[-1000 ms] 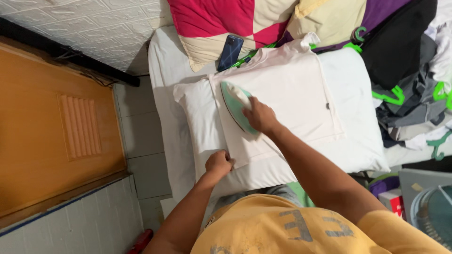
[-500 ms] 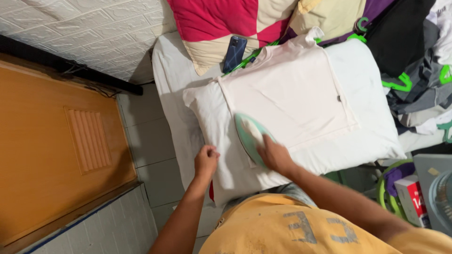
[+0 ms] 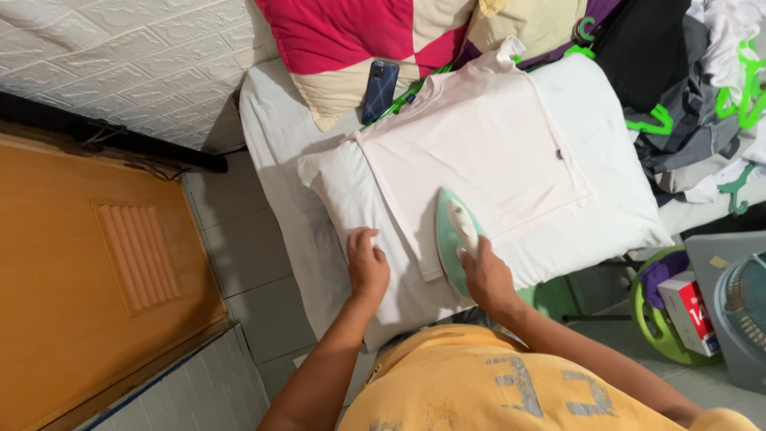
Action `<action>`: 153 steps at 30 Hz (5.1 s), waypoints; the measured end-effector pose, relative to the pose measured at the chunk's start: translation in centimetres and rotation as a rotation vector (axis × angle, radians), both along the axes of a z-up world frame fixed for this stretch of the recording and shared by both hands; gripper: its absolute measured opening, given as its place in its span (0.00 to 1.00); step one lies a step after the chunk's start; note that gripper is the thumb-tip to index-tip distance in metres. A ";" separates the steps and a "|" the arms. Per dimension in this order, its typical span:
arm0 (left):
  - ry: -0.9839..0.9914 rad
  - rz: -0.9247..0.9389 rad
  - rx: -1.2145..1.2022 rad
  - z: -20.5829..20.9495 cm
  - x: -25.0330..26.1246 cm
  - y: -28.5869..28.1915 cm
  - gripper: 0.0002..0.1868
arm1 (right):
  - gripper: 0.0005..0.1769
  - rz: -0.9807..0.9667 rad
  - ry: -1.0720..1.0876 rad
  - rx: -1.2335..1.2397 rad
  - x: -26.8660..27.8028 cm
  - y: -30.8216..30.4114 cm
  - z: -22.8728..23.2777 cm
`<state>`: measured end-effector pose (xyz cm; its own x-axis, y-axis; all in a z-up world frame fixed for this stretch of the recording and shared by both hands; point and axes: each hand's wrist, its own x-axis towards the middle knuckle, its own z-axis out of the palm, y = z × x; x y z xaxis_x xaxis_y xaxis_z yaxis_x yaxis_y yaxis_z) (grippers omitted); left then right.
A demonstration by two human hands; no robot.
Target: The person irons a white t-shirt on a bed, smoothing the fabric and using a green iron to press the front, sleeves, and back. After ironing, the person folds the t-shirt and places it on a green hanger.
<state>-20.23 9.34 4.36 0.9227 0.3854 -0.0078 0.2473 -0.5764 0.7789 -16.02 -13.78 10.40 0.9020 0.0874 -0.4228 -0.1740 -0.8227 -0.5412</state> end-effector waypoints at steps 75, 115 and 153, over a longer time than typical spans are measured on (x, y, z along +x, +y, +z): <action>0.548 0.263 -0.729 -2.7 3.5 -5.8 0.28 | 0.27 0.422 -0.054 -0.197 14.4 -20.1 -1.3; 0.784 -0.846 0.467 3.5 6.4 -14.1 0.48 | 0.26 -0.033 -0.032 -0.314 23.8 -19.6 0.5; -0.112 -0.539 -0.565 8.1 20.3 -21.7 0.13 | 0.29 -0.701 -0.145 1.067 20.4 -26.4 -10.0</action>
